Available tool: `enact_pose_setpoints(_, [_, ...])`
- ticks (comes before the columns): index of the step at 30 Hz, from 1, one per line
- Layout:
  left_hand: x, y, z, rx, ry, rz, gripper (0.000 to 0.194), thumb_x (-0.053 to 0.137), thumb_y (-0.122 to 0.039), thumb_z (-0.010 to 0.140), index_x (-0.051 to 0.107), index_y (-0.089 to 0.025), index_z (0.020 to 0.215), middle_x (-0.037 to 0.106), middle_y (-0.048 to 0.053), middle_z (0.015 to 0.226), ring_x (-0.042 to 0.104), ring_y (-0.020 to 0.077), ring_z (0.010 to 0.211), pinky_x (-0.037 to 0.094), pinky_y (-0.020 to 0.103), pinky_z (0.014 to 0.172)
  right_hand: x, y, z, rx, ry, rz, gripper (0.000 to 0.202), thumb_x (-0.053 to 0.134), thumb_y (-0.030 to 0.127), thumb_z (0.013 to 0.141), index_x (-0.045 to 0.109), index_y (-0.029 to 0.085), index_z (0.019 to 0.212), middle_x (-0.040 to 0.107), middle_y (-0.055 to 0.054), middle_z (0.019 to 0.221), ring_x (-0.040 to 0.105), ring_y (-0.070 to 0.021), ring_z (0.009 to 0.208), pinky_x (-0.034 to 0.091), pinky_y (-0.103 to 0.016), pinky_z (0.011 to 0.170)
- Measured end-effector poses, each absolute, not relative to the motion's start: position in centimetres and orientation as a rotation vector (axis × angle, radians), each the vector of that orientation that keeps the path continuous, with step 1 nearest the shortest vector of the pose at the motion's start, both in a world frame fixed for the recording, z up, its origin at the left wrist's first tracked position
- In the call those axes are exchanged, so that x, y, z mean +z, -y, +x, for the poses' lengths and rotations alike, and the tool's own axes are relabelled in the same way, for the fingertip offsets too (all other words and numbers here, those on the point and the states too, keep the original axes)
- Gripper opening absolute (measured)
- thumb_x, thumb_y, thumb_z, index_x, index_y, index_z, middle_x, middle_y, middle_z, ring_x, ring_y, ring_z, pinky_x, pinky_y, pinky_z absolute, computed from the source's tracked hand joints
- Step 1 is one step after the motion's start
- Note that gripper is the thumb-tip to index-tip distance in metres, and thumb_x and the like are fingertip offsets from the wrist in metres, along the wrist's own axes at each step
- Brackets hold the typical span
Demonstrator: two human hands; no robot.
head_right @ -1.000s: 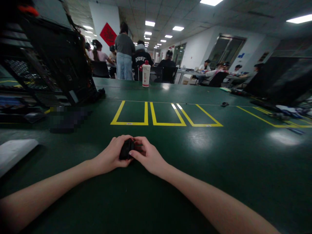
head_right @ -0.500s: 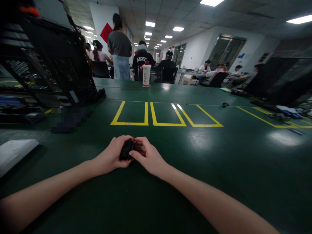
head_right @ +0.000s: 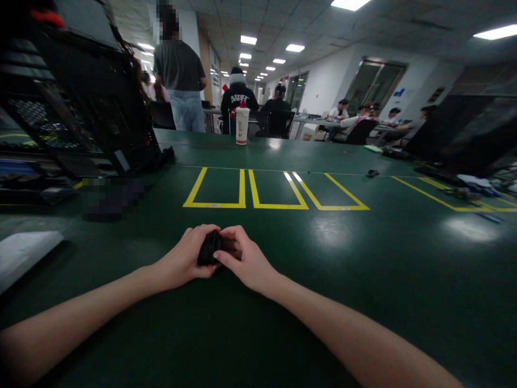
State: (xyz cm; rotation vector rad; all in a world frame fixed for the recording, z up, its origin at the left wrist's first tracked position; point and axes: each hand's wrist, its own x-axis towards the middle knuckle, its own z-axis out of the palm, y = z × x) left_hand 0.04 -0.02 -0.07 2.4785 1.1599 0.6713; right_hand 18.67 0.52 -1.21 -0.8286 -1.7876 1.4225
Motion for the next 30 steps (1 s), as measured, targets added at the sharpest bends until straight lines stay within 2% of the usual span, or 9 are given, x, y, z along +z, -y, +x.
enact_pose_setpoints(3, [-0.07, 0.03, 0.01, 0.667, -1.158, 2.485, 0.053, 0.062, -0.024, 0.073, 0.036, -0.017, 0.118, 0.051, 0.009, 0.108, 0.05, 0.0258, 0.096, 0.039, 0.039, 0.08, -1.33, -0.61, 18.75, 1.442, 1.822, -0.829, 0.034, 0.056, 0.019, 0.082, 0.043, 0.022, 0.114, 0.05, -0.005, 0.113, 0.052, -0.0183, 0.109, 0.047, -0.038, 0.092])
enact_pose_setpoints(7, [-0.15, 0.06, -0.13, 0.653, -1.171, 2.471, 0.056, 0.062, -0.021, 0.072, 0.033, -0.017, 0.119, 0.049, 0.01, 0.112, 0.05, 0.0258, 0.097, 0.04, 0.039, 0.081, -1.26, -0.42, 18.97, 1.446, 1.842, -0.741, 0.034, 0.059, 0.014, 0.079, 0.046, 0.023, 0.108, 0.048, -0.003, 0.113, 0.051, -0.0172, 0.11, 0.044, -0.037, 0.096])
enact_pose_setpoints(12, [-0.03, 0.04, -0.09, 0.66, -1.151, 2.448, 0.054, 0.062, -0.026, 0.074, 0.034, -0.018, 0.12, 0.05, 0.01, 0.112, 0.05, 0.026, 0.098, 0.04, 0.04, 0.082, -0.99, -0.27, 18.88, 1.409, 1.822, -0.777, 0.021, 0.054, 0.018, 0.083, 0.049, 0.023, 0.102, 0.051, -0.002, 0.105, 0.056, -0.0161, 0.101, 0.049, -0.036, 0.088])
enact_pose_setpoints(17, [0.11, 0.14, -0.04, 0.656, -1.148, 2.441, 0.052, 0.061, -0.026, 0.075, 0.035, -0.018, 0.119, 0.05, 0.009, 0.109, 0.051, 0.0258, 0.097, 0.04, 0.04, 0.081, -0.74, -0.29, 18.85, 1.431, 1.81, -0.859, 0.034, 0.056, 0.017, 0.081, 0.043, 0.022, 0.113, 0.05, -0.005, 0.115, 0.05, -0.0191, 0.113, 0.045, -0.04, 0.095])
enact_pose_setpoints(22, [-0.09, 0.15, -0.14, 0.655, -1.167, 2.44, 0.055, 0.062, -0.024, 0.072, 0.034, -0.019, 0.12, 0.05, 0.009, 0.11, 0.051, 0.0262, 0.096, 0.041, 0.039, 0.079, -1.02, -0.32, 19.06, 1.48, 1.831, -0.778, 0.034, 0.059, 0.015, 0.079, 0.044, 0.023, 0.108, 0.049, -0.004, 0.115, 0.05, -0.0182, 0.113, 0.043, -0.04, 0.097])
enact_pose_setpoints(27, [-0.24, 0.06, -0.08, 0.649, -1.169, 2.457, 0.054, 0.062, -0.026, 0.073, 0.034, -0.017, 0.119, 0.05, 0.01, 0.11, 0.05, 0.0259, 0.096, 0.04, 0.039, 0.079, -1.35, -0.41, 18.9, 1.473, 1.801, -0.788, 0.024, 0.056, 0.02, 0.082, 0.046, 0.023, 0.103, 0.052, -0.003, 0.11, 0.056, -0.0174, 0.104, 0.049, -0.038, 0.088])
enact_pose_setpoints(30, [-0.18, 0.06, -0.02, 0.666, -1.169, 2.47, 0.054, 0.062, -0.025, 0.072, 0.035, -0.016, 0.118, 0.051, 0.01, 0.109, 0.05, 0.0263, 0.097, 0.04, 0.039, 0.08, -1.36, -0.51, 18.77, 1.461, 1.785, -0.805, 0.03, 0.057, 0.018, 0.081, 0.045, 0.023, 0.107, 0.051, -0.004, 0.111, 0.054, -0.0177, 0.107, 0.048, -0.037, 0.09])
